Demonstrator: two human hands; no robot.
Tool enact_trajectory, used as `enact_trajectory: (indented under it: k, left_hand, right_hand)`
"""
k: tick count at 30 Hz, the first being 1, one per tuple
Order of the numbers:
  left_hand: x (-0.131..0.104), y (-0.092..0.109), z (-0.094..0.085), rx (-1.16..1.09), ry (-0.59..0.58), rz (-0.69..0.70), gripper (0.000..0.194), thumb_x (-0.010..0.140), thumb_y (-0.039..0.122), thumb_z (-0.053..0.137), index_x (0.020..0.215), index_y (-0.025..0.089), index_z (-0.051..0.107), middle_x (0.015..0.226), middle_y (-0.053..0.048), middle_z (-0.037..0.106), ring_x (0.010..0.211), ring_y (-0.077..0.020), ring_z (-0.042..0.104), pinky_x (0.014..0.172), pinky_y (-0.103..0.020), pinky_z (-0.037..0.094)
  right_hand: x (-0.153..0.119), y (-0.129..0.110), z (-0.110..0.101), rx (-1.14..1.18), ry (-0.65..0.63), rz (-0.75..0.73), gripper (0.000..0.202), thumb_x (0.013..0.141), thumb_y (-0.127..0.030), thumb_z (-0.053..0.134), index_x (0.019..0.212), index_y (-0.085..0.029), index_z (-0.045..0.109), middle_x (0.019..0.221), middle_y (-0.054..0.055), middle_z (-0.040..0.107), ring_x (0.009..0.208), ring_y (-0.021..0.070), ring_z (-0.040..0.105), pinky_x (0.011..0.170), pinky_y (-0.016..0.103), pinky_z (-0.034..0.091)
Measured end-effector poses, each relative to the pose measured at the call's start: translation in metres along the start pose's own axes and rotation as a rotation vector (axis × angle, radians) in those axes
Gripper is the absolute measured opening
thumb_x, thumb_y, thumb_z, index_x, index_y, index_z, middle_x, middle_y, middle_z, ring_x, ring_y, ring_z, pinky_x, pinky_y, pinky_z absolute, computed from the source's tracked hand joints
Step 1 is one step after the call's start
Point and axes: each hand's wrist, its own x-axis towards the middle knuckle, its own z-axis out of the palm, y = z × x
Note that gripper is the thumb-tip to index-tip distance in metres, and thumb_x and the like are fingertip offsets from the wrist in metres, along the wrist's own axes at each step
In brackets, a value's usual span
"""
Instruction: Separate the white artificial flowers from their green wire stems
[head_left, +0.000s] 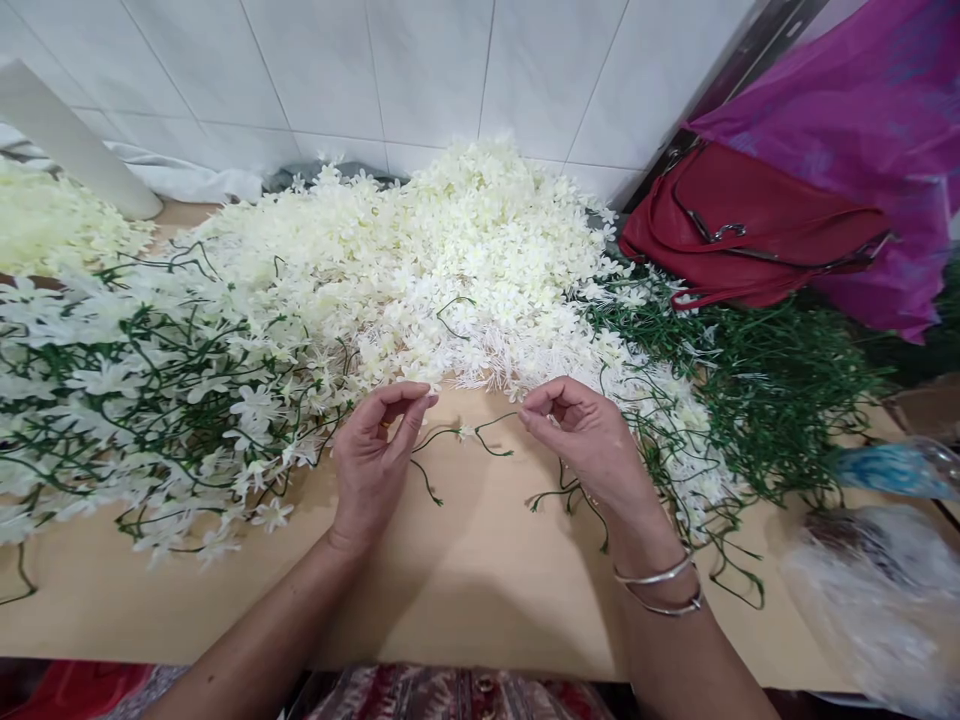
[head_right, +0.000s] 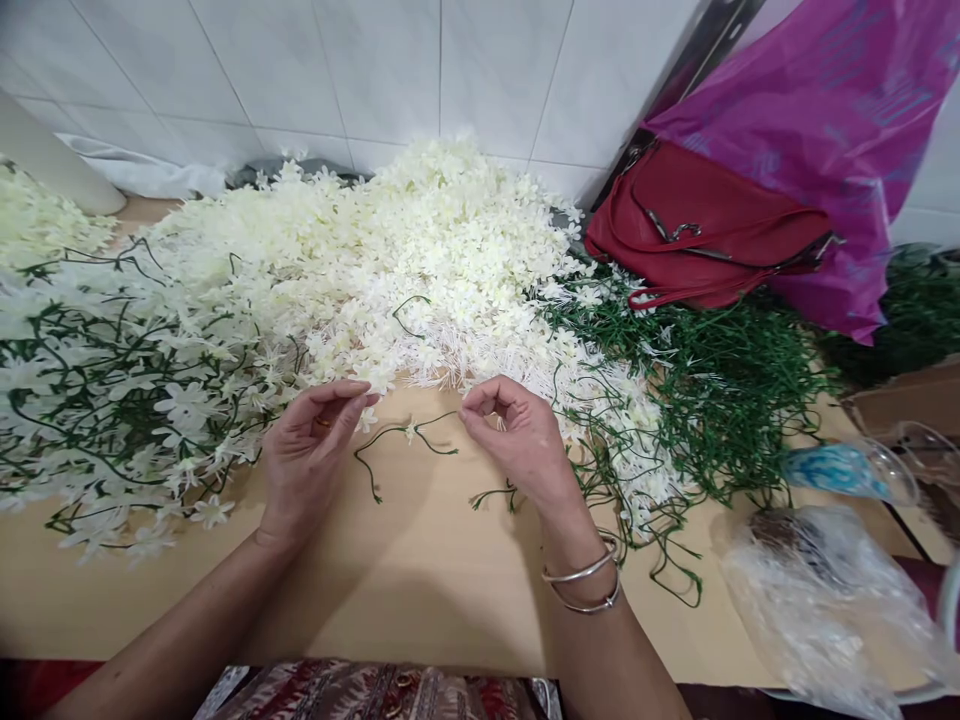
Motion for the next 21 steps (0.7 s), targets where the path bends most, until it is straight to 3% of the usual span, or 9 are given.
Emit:
enact_trajectory:
  k: [7, 14, 18, 21]
  left_hand:
    - [-0.007, 0.017, 0.010, 0.056, -0.217, -0.036, 0.017, 0.092, 0.029, 0.077, 0.107, 0.021, 0.072, 0.099, -0.004, 0.079, 0.092, -0.0176, 0.076, 0.086, -0.028, 0.060]
    - [-0.013, 0.026, 0.011, 0.146, -0.322, 0.001, 0.006, 0.097, 0.026, 0.069, 0.097, 0.021, 0.071, 0.085, -0.002, 0.076, 0.080, -0.0160, 0.074, 0.071, -0.025, 0.057]
    - [-0.010, 0.024, 0.010, 0.201, -0.327, 0.103, 0.006, 0.094, 0.022, 0.071, 0.100, 0.022, 0.070, 0.090, -0.002, 0.078, 0.082, -0.0161, 0.077, 0.074, -0.024, 0.058]
    - [-0.005, 0.025, 0.011, 0.177, -0.371, 0.067, 0.010, 0.095, 0.024, 0.070, 0.103, 0.023, 0.064, 0.091, -0.002, 0.081, 0.084, -0.0171, 0.079, 0.077, -0.025, 0.058]
  right_hand:
    - [-0.011, -0.012, 0.020, -0.070, -0.209, -0.036, 0.005, 0.085, -0.021, 0.076, 0.086, -0.022, 0.071, 0.082, -0.001, 0.070, 0.080, 0.0156, 0.065, 0.078, 0.031, 0.051]
    - [-0.015, -0.019, 0.028, -0.091, -0.108, -0.076, 0.009, 0.085, -0.018, 0.076, 0.089, -0.023, 0.070, 0.083, -0.001, 0.070, 0.081, 0.0155, 0.066, 0.078, 0.030, 0.052]
    - [-0.014, -0.016, 0.026, -0.139, -0.170, -0.040, 0.013, 0.085, -0.022, 0.079, 0.097, -0.024, 0.073, 0.087, -0.001, 0.071, 0.081, 0.0166, 0.065, 0.077, 0.031, 0.052]
    - [-0.013, -0.016, 0.025, -0.177, -0.151, -0.113, 0.007, 0.088, -0.023, 0.078, 0.095, -0.025, 0.077, 0.087, 0.000, 0.071, 0.082, 0.0172, 0.065, 0.080, 0.032, 0.051]
